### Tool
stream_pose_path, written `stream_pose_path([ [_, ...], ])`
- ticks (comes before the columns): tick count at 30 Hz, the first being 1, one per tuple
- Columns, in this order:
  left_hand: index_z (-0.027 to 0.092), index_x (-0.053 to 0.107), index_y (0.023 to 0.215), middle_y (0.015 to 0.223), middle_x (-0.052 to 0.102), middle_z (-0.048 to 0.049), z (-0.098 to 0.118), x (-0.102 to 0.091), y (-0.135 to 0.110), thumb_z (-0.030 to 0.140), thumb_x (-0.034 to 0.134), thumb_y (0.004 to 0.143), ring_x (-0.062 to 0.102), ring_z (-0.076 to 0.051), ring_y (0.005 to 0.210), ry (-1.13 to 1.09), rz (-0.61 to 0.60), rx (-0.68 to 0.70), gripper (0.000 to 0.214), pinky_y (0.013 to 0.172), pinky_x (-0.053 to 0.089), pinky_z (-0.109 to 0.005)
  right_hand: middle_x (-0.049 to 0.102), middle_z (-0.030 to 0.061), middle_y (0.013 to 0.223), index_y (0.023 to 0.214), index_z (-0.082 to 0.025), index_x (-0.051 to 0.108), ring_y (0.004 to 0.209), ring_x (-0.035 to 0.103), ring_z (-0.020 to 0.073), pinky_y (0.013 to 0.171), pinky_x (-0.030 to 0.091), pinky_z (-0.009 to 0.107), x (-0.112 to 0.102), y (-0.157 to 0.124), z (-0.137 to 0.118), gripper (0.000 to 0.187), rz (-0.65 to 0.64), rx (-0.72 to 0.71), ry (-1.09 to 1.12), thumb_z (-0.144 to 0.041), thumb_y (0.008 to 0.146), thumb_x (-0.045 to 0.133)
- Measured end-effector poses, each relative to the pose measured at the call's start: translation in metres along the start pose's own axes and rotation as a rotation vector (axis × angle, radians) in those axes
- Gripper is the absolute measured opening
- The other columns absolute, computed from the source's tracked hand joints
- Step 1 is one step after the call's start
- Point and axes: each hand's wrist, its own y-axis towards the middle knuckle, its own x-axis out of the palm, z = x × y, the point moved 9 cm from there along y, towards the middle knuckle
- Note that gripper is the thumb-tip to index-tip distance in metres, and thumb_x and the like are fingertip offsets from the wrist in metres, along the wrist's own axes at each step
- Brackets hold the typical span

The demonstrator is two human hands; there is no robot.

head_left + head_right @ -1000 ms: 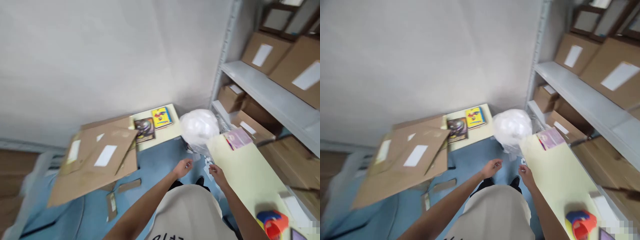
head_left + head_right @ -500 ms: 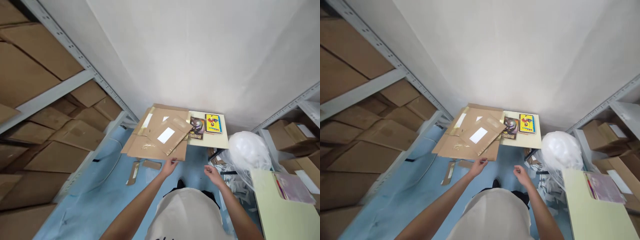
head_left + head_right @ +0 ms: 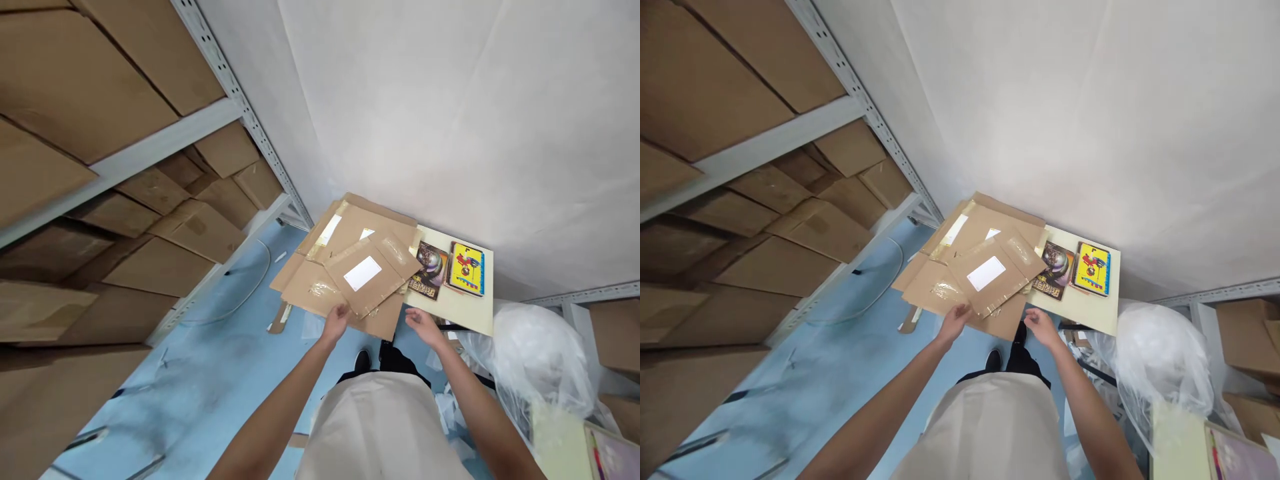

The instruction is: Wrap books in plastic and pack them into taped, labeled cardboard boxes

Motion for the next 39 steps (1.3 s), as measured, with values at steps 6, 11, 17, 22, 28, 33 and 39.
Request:
stream_pose_path([
  [6, 0.014, 0.053, 0.124, 0.125, 0.068, -0.0196, 0.013, 0.016, 0.019, 0.018, 0.073, 0.078, 0.067, -0.028, 0.114, -0.052, 0.126, -0.084, 0.05, 0.095, 0.054, -0.039, 0.077, 0.011, 0.103, 0.096, -0.018, 0.072, 0.099, 0.072, 0.0275, 0.095, 0.053, 0.047, -0.01, 0.08, -0.023, 0.033, -0.04, -0.025, -0.012, -0.028, 0.064, 0.074],
  [11, 0.015, 0.051, 0.126, 0.122, 0.067, -0.0198, 0.008, 0.025, 0.027, 0.029, 0.079, 0.073, 0.066, -0.028, 0.116, -0.025, 0.217, -0.141, 0.061, 0.092, 0.055, -0.037, 0.068, 0.0119, 0.127, 0.105, -0.021, 0.072, 0.126, 0.059, 0.031, 0.113, 0.038, 0.05, -0.029, 0.145, -0.048, 0.043, -0.039, -0.113, -0.15, -0.027, 0.062, 0.077],
  [17, 0.014, 0.058, 0.115, 0.113, 0.069, -0.0182, 0.001, 0.024, 0.028, 0.033, 0.079, 0.07, 0.065, -0.031, 0.114, 0.018, 0.322, -0.213, 0.053, 0.092, 0.054, -0.039, 0.058, 0.0133, 0.14, 0.131, -0.02, 0.059, 0.14, 0.044, 0.0326, 0.117, 0.032, 0.049, -0.022, 0.198, -0.055, 0.071, -0.03, -0.159, -0.42, -0.026, 0.062, 0.077],
  [22, 0.013, 0.06, 0.107, 0.099, 0.072, -0.0136, 0.007, 0.022, 0.038, 0.028, 0.073, 0.075, 0.069, -0.027, 0.1, -0.048, 0.31, -0.225, 0.038, 0.083, 0.056, -0.037, 0.057, 0.0213, 0.135, 0.131, -0.019, 0.06, 0.136, 0.044, 0.0417, 0.112, 0.034, 0.055, -0.025, 0.22, -0.047, 0.075, 0.089, -0.014, -0.515, -0.027, 0.06, 0.081],
  [28, 0.018, 0.056, 0.102, 0.105, 0.07, -0.013, 0.015, 0.0, 0.047, 0.025, 0.063, 0.083, 0.069, -0.025, 0.098, -0.029, 0.313, -0.237, 0.022, 0.081, 0.056, -0.036, 0.069, 0.0161, 0.12, 0.11, -0.018, 0.069, 0.123, 0.058, 0.0342, 0.105, 0.043, 0.048, -0.025, 0.229, -0.057, 0.048, 0.072, -0.017, -0.214, -0.031, 0.065, 0.074],
  [33, 0.021, 0.054, 0.102, 0.104, 0.069, -0.0069, 0.042, -0.006, 0.06, 0.029, 0.057, 0.088, 0.068, -0.018, 0.094, -0.015, 0.193, -0.094, 0.017, 0.083, 0.056, -0.03, 0.074, 0.011, 0.112, 0.108, -0.017, 0.067, 0.102, 0.068, 0.0256, 0.093, 0.051, 0.041, -0.047, 0.195, -0.068, 0.038, 0.171, -0.015, -0.076, -0.033, 0.075, 0.061],
  [39, 0.018, 0.058, 0.098, 0.096, 0.07, -0.006, 0.097, 0.011, 0.078, 0.035, 0.068, 0.078, 0.068, -0.019, 0.09, -0.033, -0.051, 0.208, 0.027, 0.084, 0.055, -0.032, 0.075, 0.0083, 0.098, 0.095, -0.02, 0.062, 0.092, 0.069, 0.0238, 0.088, 0.052, 0.039, -0.092, 0.096, -0.062, 0.03, 0.388, -0.048, 0.205, -0.036, 0.07, 0.065],
])
